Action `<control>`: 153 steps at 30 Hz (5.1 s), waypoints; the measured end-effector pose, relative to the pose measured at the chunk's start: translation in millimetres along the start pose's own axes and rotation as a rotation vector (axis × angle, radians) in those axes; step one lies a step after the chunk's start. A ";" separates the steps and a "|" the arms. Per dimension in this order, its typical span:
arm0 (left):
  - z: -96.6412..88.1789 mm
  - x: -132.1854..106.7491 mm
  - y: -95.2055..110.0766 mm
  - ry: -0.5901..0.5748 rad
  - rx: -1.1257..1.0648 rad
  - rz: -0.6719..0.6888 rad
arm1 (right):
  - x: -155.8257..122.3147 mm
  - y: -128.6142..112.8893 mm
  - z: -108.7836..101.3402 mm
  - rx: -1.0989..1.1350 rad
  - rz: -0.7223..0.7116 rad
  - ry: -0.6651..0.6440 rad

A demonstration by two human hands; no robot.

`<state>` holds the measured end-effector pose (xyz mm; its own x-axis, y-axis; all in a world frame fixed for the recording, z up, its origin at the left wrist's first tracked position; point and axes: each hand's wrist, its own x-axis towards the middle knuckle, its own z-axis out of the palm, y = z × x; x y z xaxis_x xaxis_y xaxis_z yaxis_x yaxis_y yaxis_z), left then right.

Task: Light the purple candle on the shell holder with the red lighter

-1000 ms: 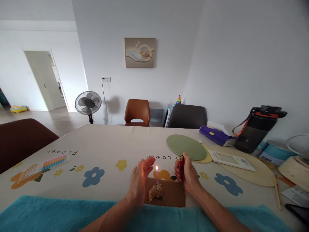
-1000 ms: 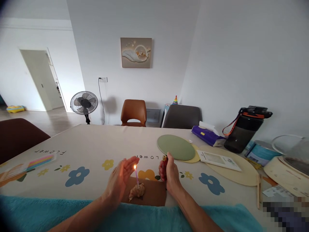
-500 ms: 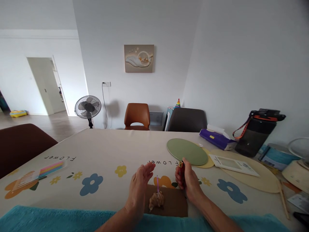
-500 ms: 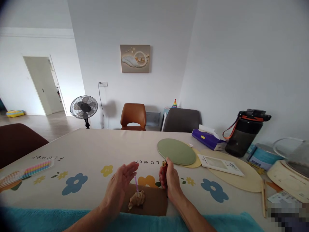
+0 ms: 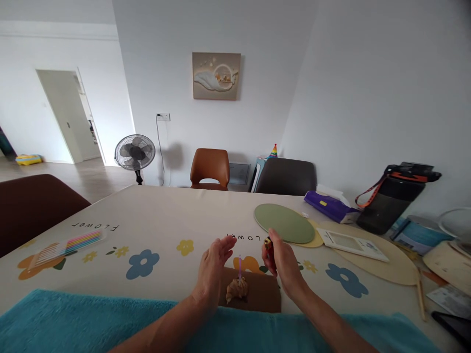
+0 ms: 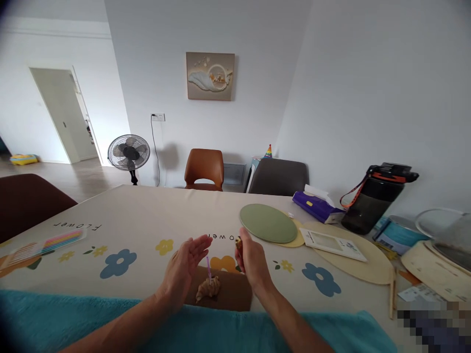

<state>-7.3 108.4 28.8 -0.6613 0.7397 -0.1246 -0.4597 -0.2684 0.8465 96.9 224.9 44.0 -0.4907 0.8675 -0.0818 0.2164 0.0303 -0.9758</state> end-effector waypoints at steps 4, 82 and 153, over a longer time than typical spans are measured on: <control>1.5 -0.9 1.7 -0.014 -0.010 -0.003 | -16.1 -7.4 7.6 -0.198 -0.191 -0.071; 3.7 -5.2 4.2 -0.016 -0.020 -0.007 | -30.5 -13.5 12.2 -0.587 -0.402 -0.086; 0.1 -2.7 1.1 -0.030 -0.036 0.019 | -35.7 -20.1 11.9 -0.630 -0.414 -0.087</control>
<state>-6.0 106.1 30.1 -0.6522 0.7524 -0.0920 -0.4685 -0.3046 0.8293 100.1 187.4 64.1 -0.6960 0.6821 0.2245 0.4286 0.6455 -0.6322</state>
